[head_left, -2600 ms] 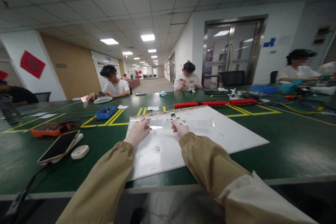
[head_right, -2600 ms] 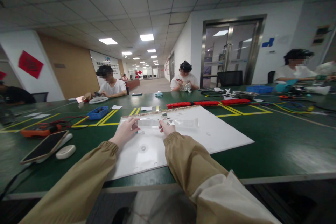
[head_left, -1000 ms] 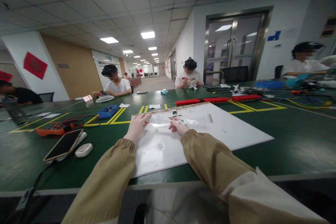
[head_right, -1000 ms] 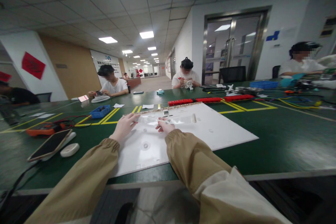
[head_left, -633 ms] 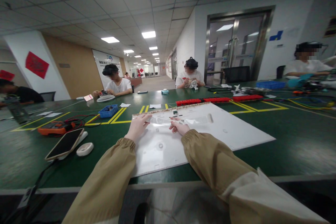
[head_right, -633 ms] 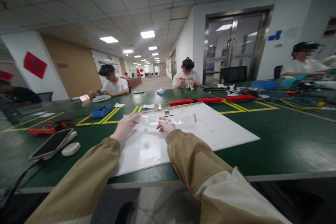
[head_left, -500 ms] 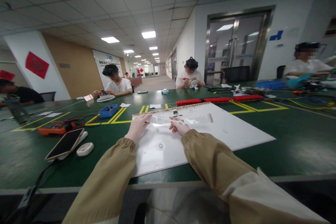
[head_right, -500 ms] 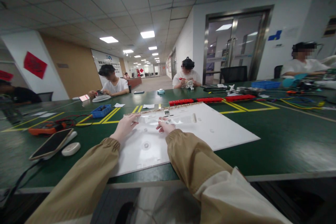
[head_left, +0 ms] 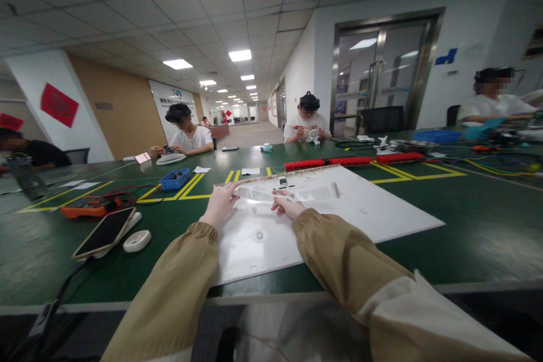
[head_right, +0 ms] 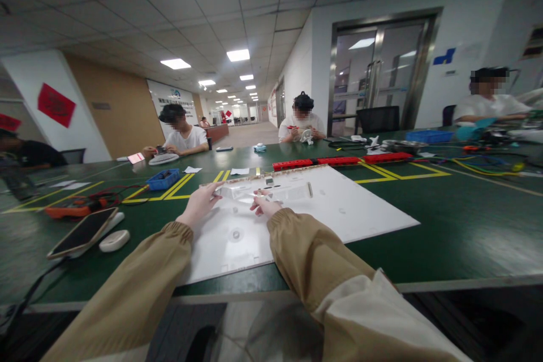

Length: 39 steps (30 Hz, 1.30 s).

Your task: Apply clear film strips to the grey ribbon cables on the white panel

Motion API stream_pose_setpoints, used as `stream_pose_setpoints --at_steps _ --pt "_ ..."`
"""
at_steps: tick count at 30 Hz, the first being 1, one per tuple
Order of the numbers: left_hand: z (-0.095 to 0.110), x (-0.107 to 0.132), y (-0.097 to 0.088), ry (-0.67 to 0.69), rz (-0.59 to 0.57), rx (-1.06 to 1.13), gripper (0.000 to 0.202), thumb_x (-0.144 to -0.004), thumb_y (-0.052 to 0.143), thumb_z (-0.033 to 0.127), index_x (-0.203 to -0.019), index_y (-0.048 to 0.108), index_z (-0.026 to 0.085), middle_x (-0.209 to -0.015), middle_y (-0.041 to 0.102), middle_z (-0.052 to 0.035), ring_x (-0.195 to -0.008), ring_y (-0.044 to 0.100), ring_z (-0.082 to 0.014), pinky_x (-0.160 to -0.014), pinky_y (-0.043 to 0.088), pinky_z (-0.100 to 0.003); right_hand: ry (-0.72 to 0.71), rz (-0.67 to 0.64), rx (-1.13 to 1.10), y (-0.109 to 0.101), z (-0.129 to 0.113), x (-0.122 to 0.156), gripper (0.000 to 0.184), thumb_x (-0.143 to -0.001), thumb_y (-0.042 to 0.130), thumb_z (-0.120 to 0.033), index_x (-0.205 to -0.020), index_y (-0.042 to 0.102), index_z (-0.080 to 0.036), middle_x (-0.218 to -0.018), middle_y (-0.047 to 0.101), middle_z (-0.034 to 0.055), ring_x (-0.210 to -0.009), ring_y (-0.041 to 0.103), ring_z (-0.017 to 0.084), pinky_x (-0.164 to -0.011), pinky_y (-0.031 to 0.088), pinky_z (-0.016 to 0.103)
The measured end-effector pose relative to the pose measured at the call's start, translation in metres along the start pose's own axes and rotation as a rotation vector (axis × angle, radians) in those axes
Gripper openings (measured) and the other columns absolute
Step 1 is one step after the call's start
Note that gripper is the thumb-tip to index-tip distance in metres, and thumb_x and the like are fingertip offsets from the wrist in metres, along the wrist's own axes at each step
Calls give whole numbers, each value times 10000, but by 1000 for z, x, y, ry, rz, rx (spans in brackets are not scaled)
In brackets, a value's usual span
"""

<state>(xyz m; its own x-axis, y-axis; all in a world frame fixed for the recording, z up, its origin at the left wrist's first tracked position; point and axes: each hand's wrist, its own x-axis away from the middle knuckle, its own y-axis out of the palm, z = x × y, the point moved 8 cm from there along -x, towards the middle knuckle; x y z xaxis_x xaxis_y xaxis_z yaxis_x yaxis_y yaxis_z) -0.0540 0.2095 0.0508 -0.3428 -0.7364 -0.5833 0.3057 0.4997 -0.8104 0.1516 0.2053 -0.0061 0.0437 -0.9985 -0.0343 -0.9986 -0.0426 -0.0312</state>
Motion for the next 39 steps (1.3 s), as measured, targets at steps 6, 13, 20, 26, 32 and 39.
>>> stream_pose_setpoints --at_steps 6,13,20,26,32,39 --pt "-1 0 2 4 11 12 367 -854 530 183 -1216 555 242 -1240 594 -53 -1041 595 -235 -841 444 -310 -10 -11 9 2 -1 1 274 -875 458 -104 -1139 531 -90 -494 603 -41 -335 460 56 -377 362 145" --pt "-5 -3 2 -15 8 -36 272 -842 545 190 -1101 620 225 -1094 635 -72 -941 615 -239 -756 429 -298 -24 -22 15 4 -2 2 251 -904 439 -106 -1136 530 -131 -511 605 -53 -324 450 46 -371 344 134" --pt "-6 3 7 0 15 152 108 -829 590 281 -784 589 182 -871 610 -42 -771 584 -194 -629 390 -262 -29 66 30 -8 -4 2 212 -907 478 -122 -1104 550 -153 -502 600 -56 -328 461 42 -375 352 122" --pt "-5 4 11 37 13 328 274 -902 465 364 -749 591 175 -788 556 -28 -692 533 -162 -628 378 -260 -25 131 38 -15 -8 5 159 -910 463 -125 -1043 550 -127 -484 576 -58 -312 440 43 -348 324 124" --pt "-6 3 11 35 -7 377 359 -926 387 395 -787 632 173 -803 582 -49 -748 558 -182 -688 402 -274 -18 139 48 -15 -8 4 181 -911 468 -116 -1075 543 -121 -482 576 -55 -316 437 41 -352 323 119" --pt "-7 5 11 0 -24 379 385 -918 378 411 -762 633 169 -722 617 -47 -704 560 -189 -653 392 -273 -20 126 73 -15 -5 3 209 -900 495 -114 -1093 574 -130 -488 595 -46 -341 453 51 -377 347 127"
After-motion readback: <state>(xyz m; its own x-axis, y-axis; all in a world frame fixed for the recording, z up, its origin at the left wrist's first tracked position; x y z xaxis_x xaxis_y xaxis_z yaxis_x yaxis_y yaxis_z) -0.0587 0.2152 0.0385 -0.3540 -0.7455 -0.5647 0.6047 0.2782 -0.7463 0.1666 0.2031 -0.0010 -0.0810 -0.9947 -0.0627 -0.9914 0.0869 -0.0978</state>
